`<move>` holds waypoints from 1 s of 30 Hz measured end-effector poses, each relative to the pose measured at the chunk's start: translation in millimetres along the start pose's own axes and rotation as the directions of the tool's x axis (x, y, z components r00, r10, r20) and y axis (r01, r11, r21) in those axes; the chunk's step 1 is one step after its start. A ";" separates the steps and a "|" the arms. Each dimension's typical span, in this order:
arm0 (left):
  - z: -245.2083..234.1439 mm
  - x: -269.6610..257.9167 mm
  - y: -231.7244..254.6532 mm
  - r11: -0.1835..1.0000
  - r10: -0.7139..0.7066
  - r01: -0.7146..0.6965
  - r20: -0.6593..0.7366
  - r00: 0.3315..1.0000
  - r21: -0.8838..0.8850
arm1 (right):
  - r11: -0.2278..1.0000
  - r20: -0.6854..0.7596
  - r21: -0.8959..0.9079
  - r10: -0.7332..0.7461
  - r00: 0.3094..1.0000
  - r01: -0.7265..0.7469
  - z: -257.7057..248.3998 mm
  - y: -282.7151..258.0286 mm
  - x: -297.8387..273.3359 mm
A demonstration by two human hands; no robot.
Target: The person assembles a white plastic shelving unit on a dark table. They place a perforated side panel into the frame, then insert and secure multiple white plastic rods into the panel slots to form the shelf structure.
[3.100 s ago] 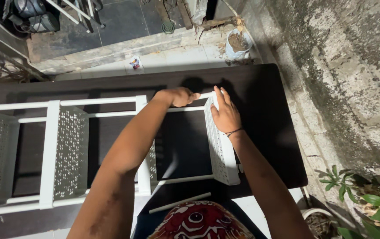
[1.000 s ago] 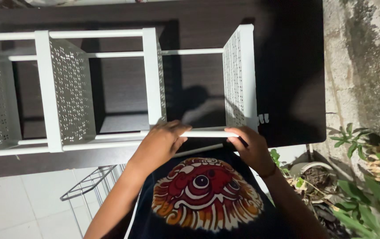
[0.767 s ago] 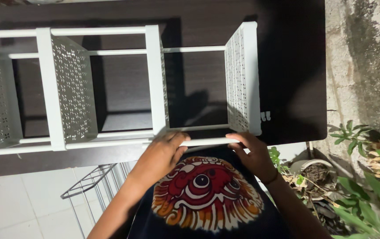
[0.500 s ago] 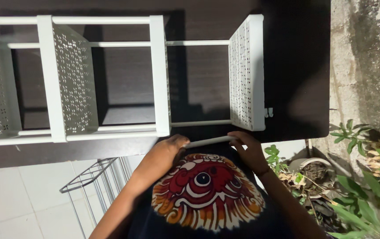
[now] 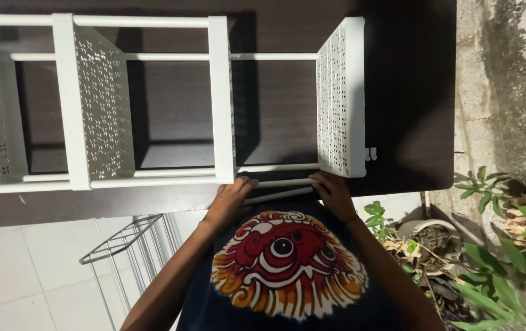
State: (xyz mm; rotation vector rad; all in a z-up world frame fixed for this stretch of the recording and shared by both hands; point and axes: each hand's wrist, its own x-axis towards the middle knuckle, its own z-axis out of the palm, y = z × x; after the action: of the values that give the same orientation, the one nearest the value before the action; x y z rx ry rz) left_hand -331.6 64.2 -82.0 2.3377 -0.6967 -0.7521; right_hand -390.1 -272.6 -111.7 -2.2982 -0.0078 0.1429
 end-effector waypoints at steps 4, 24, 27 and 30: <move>2.1 1.9 2.0 1.000 -0.007 0.008 -0.072 0.997 0.021 | 0.999 0.008 -0.042 0.012 1.000 -0.011 9.6 15.4 -1.3; 21.4 -4.3 -8.9 0.997 0.064 -0.048 -0.351 0.934 0.055 | 0.988 -0.013 -0.120 -0.095 0.995 0.093 2.7 32.2 -26.1; 10.1 -23.0 -8.2 0.995 0.094 -0.080 -0.383 0.919 0.053 | 0.992 -0.130 -0.122 -0.058 0.990 0.042 -8.1 33.2 -44.3; -4.9 -43.2 -5.0 0.994 0.103 -0.103 -0.394 0.913 0.023 | 0.986 -0.301 -0.143 -0.124 0.945 0.083 -23.8 30.8 -58.1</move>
State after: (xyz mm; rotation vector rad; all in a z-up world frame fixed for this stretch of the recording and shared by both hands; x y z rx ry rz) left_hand -357.3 96.4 -67.3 2.3319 -0.6303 -0.2171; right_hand -446.5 -313.9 -112.9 -2.4197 0.0238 -0.2817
